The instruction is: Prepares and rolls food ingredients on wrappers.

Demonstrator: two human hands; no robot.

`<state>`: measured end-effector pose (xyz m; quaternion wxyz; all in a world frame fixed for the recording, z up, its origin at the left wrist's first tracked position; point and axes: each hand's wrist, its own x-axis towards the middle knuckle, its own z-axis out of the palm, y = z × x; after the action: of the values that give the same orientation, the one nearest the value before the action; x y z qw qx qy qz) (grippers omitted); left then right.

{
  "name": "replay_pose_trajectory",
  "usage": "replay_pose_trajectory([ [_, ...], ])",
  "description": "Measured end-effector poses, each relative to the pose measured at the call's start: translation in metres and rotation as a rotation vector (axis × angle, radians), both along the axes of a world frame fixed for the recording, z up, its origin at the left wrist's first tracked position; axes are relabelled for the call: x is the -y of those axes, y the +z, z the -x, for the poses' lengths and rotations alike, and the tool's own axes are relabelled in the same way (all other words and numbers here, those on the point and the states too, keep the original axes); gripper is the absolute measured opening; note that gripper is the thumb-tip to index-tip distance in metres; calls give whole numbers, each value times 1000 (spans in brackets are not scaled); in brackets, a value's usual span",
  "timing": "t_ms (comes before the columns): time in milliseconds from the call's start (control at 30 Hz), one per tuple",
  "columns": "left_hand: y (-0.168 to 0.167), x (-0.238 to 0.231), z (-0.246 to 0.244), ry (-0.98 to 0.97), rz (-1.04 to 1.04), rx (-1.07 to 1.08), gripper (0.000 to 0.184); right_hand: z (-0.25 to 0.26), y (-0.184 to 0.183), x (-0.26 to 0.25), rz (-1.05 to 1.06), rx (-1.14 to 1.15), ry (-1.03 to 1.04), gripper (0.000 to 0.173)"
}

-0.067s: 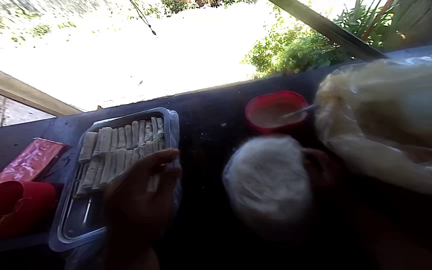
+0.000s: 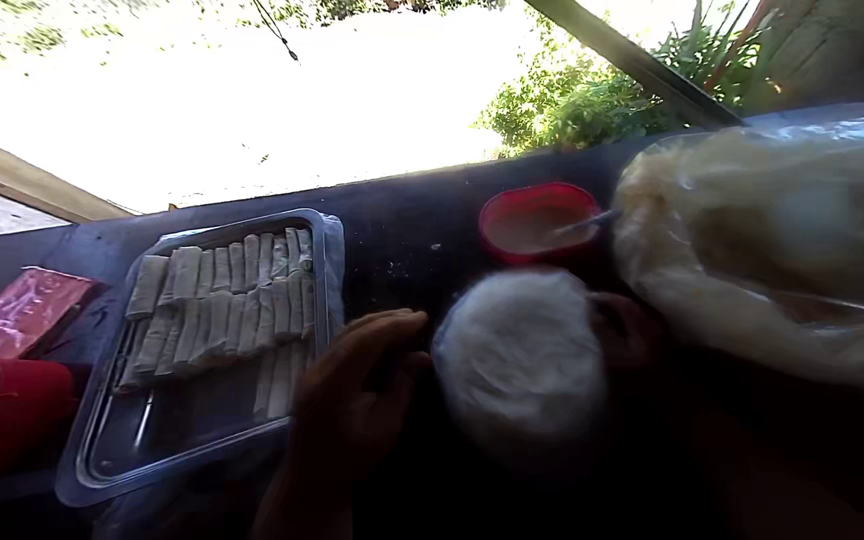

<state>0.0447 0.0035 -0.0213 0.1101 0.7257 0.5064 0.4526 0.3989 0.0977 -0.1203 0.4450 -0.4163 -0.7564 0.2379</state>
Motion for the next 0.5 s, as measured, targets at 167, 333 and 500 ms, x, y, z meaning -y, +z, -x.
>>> replay_pose_trajectory([
  [167,-46,-14,-43,-277,91,-112,36,-5,11,1,70,-19,-44,35],
  [333,-49,-15,-38,-298,96,-76,30,-3,46,21,-115,173,12,40],
  [500,-48,-19,-34,-276,66,-36,21,4,66,11,-21,319,219,51],
])
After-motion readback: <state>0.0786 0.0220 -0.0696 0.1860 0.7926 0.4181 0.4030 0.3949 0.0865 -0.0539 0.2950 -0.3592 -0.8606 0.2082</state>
